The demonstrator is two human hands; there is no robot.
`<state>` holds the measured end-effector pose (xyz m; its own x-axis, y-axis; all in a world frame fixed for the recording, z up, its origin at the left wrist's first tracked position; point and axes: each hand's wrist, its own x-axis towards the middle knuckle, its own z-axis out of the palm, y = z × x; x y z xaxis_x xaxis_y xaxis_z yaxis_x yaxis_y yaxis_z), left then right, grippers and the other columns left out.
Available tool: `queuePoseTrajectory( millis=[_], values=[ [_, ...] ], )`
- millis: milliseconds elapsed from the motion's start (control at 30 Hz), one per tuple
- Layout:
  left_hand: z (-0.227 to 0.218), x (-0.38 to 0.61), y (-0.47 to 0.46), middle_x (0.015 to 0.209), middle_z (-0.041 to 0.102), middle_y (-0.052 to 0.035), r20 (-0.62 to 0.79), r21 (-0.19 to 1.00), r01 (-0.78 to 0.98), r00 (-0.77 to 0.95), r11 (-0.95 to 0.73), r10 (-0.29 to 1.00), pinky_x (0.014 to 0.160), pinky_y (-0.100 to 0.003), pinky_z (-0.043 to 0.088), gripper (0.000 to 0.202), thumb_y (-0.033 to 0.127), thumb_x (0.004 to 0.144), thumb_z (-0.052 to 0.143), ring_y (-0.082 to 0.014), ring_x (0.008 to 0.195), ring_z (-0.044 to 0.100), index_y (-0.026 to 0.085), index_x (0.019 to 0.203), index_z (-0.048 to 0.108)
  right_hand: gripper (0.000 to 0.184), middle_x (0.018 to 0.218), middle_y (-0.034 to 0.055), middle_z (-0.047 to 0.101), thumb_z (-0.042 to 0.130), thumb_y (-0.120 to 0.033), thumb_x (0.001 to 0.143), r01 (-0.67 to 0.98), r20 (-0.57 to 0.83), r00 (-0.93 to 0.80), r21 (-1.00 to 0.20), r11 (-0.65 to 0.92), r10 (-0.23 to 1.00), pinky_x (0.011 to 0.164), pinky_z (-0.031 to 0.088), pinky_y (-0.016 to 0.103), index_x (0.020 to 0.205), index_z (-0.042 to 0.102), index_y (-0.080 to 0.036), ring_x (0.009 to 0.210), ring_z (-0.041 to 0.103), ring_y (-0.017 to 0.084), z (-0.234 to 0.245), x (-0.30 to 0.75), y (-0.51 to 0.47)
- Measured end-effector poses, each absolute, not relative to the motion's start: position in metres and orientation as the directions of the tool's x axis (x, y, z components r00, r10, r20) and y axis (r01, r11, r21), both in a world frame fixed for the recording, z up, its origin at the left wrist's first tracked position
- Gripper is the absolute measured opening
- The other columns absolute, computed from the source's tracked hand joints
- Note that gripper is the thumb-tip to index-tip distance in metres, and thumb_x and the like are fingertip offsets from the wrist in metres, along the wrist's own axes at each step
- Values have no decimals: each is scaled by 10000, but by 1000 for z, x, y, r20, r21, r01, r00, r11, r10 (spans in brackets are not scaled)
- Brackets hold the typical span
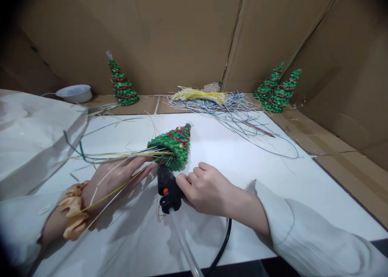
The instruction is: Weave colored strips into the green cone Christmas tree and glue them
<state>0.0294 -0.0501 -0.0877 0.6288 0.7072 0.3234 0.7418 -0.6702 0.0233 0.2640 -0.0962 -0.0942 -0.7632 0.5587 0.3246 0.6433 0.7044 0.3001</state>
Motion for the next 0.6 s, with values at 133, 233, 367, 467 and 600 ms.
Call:
queuePoseTrajectory(
  millis=[133, 233, 367, 467, 600],
  values=[
    [-87, 31, -46, 706, 643, -9, 402, -193, 765, 633, -614, 661, 532, -290, 402, 239, 348, 893, 381, -196, 623, 621, 196, 862, 563, 244, 548, 29, 520, 403, -269, 863, 611, 341, -791, 398, 684, 508, 563, 255, 315, 887, 580, -103, 499, 436, 150, -92, 262, -94],
    [-83, 29, -43, 691, 631, 1, 394, -223, 749, 655, -624, 645, 530, -284, 394, 213, 322, 895, 386, -190, 609, 613, 202, 889, 561, 218, 557, 28, 523, 430, -229, 847, 603, 348, -797, 443, 663, 493, 561, 261, 317, 929, 586, -102, 513, 436, 152, -93, 261, -93],
    [-84, 25, -40, 783, 664, -19, 371, -202, 747, 657, -634, 656, 567, -283, 433, 242, 342, 901, 374, -200, 679, 636, 202, 988, 551, 216, 558, 25, 516, 435, -214, 843, 604, 361, -797, 470, 644, 485, 558, 262, 320, 943, 585, -94, 516, 435, 154, -95, 259, -90],
    [-91, 22, -37, 912, 675, -69, 368, -165, 782, 614, -601, 698, 621, -293, 477, 304, 366, 909, 342, -224, 806, 654, 183, 1061, 531, 206, 560, 23, 508, 458, -215, 832, 605, 360, -796, 491, 627, 486, 549, 253, 318, 936, 584, -89, 509, 435, 155, -95, 257, -89],
    [-95, 18, -29, 1102, 627, -107, 309, -133, 762, 639, -634, 704, 722, -332, 503, 334, 369, 917, 300, -252, 979, 619, 203, 1108, 518, 204, 564, 25, 510, 461, -221, 832, 616, 355, -787, 503, 606, 505, 544, 245, 317, 930, 584, -92, 512, 437, 156, -94, 258, -88]
  ],
)
